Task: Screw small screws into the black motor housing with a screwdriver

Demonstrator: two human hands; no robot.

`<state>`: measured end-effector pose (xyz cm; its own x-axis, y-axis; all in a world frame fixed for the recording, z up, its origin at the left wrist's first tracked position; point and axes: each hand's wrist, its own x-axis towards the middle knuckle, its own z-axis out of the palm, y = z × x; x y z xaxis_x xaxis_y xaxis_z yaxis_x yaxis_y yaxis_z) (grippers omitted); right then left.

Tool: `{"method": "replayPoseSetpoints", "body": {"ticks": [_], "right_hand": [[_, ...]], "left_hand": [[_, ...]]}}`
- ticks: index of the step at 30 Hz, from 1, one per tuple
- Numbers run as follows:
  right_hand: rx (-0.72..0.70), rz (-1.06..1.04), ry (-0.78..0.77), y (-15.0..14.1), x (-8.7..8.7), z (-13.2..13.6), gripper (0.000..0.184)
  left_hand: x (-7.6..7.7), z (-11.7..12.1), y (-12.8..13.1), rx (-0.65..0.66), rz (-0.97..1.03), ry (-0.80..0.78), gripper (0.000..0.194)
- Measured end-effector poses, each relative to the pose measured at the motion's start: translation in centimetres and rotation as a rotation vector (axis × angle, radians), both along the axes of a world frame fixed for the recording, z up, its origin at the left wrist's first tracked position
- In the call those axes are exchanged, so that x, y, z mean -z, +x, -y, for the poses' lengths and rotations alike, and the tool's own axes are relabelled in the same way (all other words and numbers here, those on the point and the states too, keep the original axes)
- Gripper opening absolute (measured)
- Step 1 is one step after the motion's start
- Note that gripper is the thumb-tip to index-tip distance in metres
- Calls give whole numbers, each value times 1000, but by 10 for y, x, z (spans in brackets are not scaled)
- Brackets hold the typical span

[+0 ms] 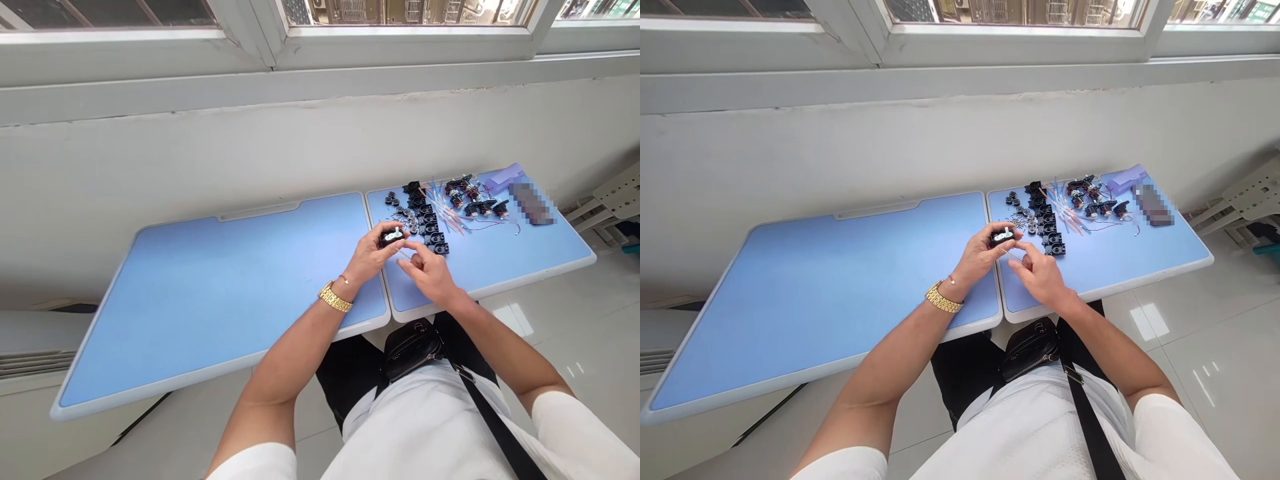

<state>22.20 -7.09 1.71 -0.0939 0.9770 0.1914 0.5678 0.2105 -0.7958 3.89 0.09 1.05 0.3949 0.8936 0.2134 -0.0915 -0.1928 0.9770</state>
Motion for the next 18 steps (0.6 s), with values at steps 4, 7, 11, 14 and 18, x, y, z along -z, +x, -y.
{"method": "replayPoseSetpoints", "body": {"ticks": [4, 7, 11, 14, 18], "right_hand": [[100, -15, 4, -27, 2, -16, 29], [157, -4, 12, -36, 3, -25, 24], [169, -16, 16, -37, 2, -32, 19], [137, -59, -1, -34, 0, -33, 25], [84, -116, -38, -27, -3, -32, 33]], "left_hand": [[2, 4, 6, -63, 17, -23, 54], [4, 8, 10, -98, 33, -12, 54], [3, 11, 10, -83, 66, -23, 60], [0, 12, 8, -62, 59, -26, 62], [-1, 14, 5, -24, 75, -53, 66]]}}
